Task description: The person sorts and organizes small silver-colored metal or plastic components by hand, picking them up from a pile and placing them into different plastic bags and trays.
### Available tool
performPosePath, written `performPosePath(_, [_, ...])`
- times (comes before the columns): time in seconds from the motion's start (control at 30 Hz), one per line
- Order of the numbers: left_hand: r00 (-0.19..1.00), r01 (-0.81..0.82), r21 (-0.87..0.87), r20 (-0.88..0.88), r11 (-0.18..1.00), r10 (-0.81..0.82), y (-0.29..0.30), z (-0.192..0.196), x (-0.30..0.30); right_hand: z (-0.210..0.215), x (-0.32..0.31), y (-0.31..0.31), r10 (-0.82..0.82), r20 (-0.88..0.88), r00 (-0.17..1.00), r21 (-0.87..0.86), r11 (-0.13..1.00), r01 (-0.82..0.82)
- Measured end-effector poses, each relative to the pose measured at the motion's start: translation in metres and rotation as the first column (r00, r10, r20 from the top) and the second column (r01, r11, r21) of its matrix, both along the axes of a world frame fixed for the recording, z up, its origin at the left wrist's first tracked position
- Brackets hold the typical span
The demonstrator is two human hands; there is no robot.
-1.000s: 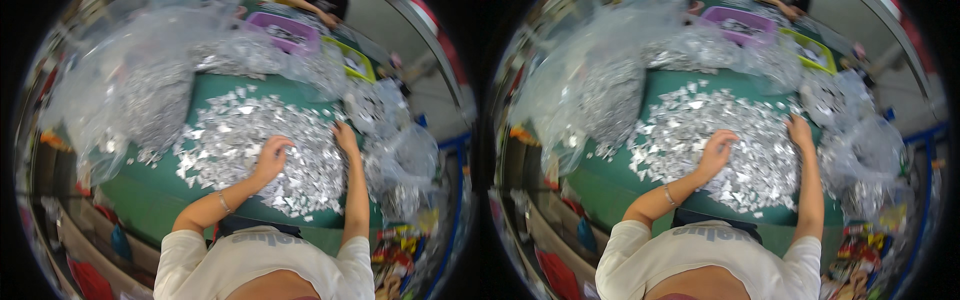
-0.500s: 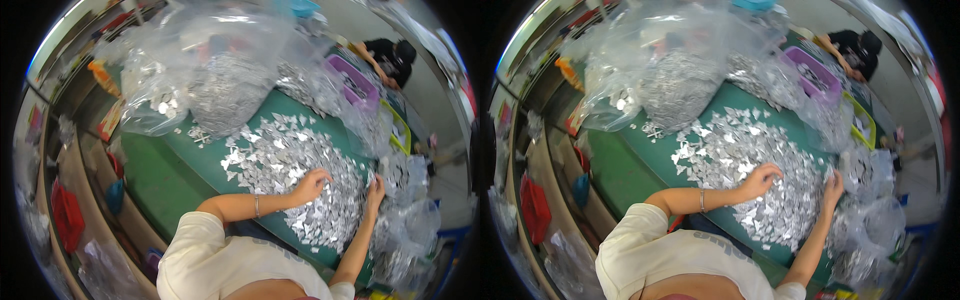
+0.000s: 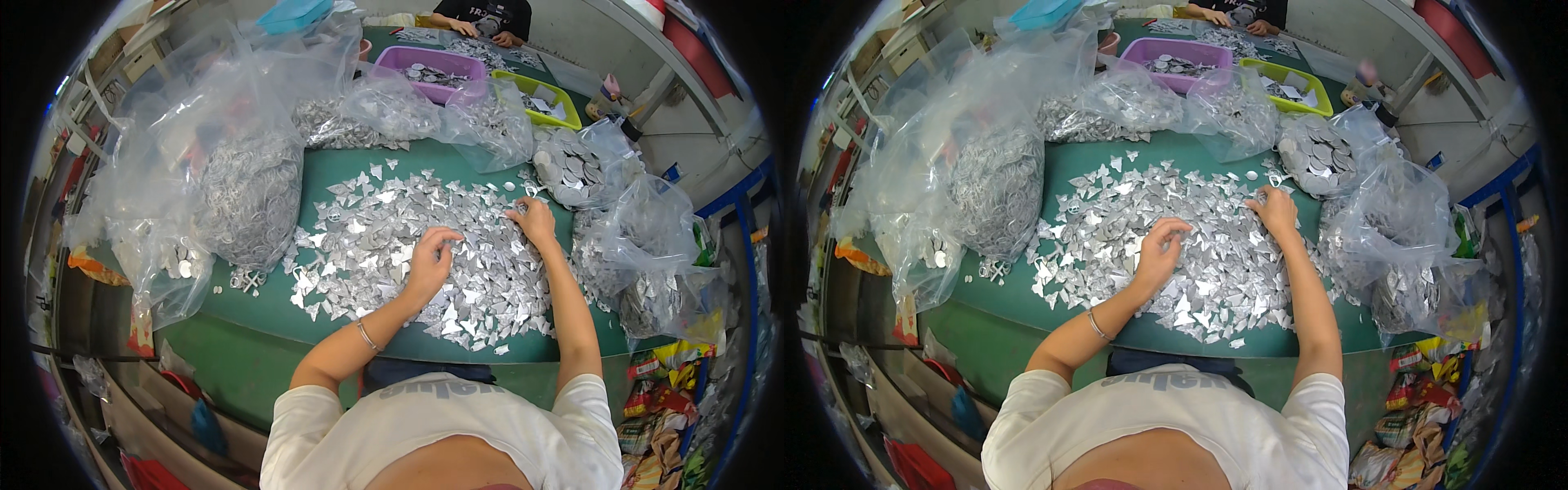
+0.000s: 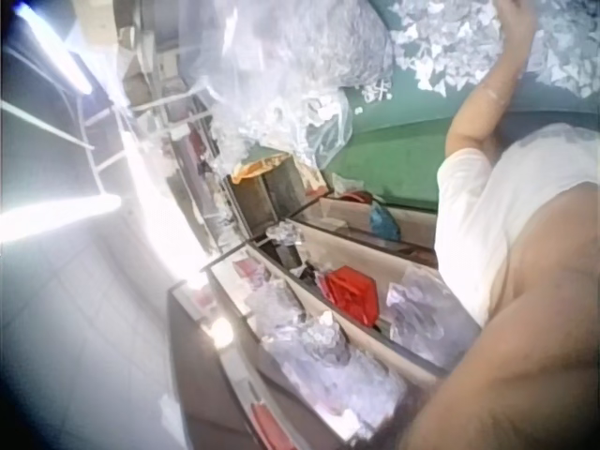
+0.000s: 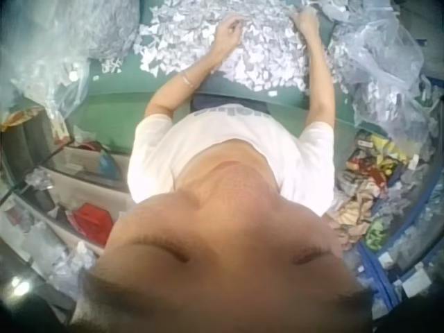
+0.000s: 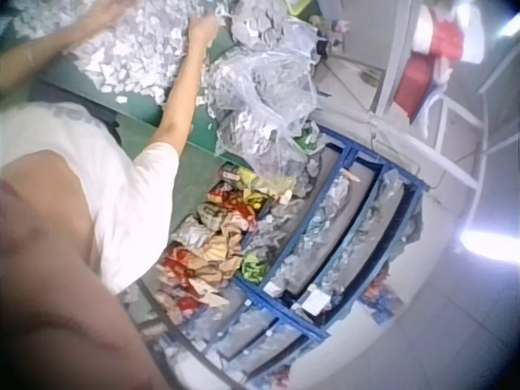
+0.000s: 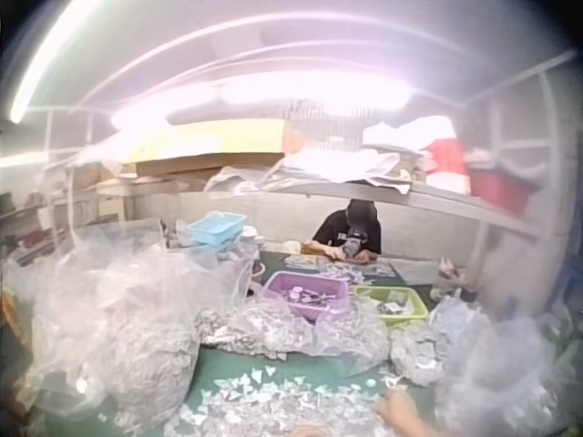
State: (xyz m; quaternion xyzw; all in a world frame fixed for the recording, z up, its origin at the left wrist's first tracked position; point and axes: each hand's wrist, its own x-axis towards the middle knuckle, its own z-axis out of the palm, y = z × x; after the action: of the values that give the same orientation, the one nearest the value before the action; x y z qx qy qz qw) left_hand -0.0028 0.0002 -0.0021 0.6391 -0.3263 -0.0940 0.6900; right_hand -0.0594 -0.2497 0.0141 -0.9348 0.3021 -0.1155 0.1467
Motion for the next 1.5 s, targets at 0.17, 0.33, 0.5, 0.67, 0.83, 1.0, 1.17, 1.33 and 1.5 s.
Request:
performPosePath(0.17, [1.0, -0.005, -0.05, -0.011, 0.999, 0.004, -0.002, -0.002, -0.001, -0.005, -0.006, -0.006, -0.06, 0.091, 0.994, -0.091, 0.993, 0.068])
performPosePath(0.33, [1.0, 0.011, 0.014, -0.015, 1.0, -0.011, 0.002, 0.001, 0.001, -0.017, -0.016, -0.021, -0.006, 0.038, 0.999, -0.084, 0.996, 0.009])
performPosePath(0.5, [0.997, -0.06, -0.099, 0.038, 0.993, 0.064, -0.002, -0.008, 0.0, -0.012, -0.021, -0.021, 0.001, 0.198, 0.98, -0.134, 0.991, 0.026])
performPosePath(0.67, [0.552, 0.07, -0.365, -0.761, 0.928, -0.341, -0.006, 0.01, -0.023, 0.037, -0.024, 0.05, -0.107, 0.326, 0.939, 0.873, 0.416, -0.255])
performPosePath(0.83, [0.006, -0.161, -0.502, -0.861, 0.85, -0.508, 0.0, 0.032, -0.04, 0.056, -0.026, 0.152, 0.468, 0.44, 0.766, 0.486, 0.593, -0.641])
performPosePath(1.0, [-0.001, -0.267, -0.512, -0.847, 0.816, -0.532, 0.034, 0.051, -0.037, 0.086, -0.04, 0.189, 0.647, 0.408, 0.644, -0.013, 0.71, -0.704])
performPosePath(1.17, [0.029, -0.302, -0.53, -0.836, 0.792, -0.548, 0.061, 0.034, -0.012, 0.081, -0.045, 0.175, 0.46, 0.524, 0.717, 0.393, 0.616, -0.682])
performPosePath(1.33, [0.75, -0.303, -0.696, -0.595, 0.651, -0.287, 0.137, 0.149, 0.052, 0.08, -0.06, 0.167, 0.571, 0.457, 0.682, 0.344, 0.594, -0.727])
performPosePath(1.5, [0.975, -0.171, -0.711, -0.222, 0.682, 0.013, 0.197, 0.287, 0.121, 0.08, -0.069, 0.159, 0.599, 0.416, 0.684, 0.384, 0.567, -0.729])
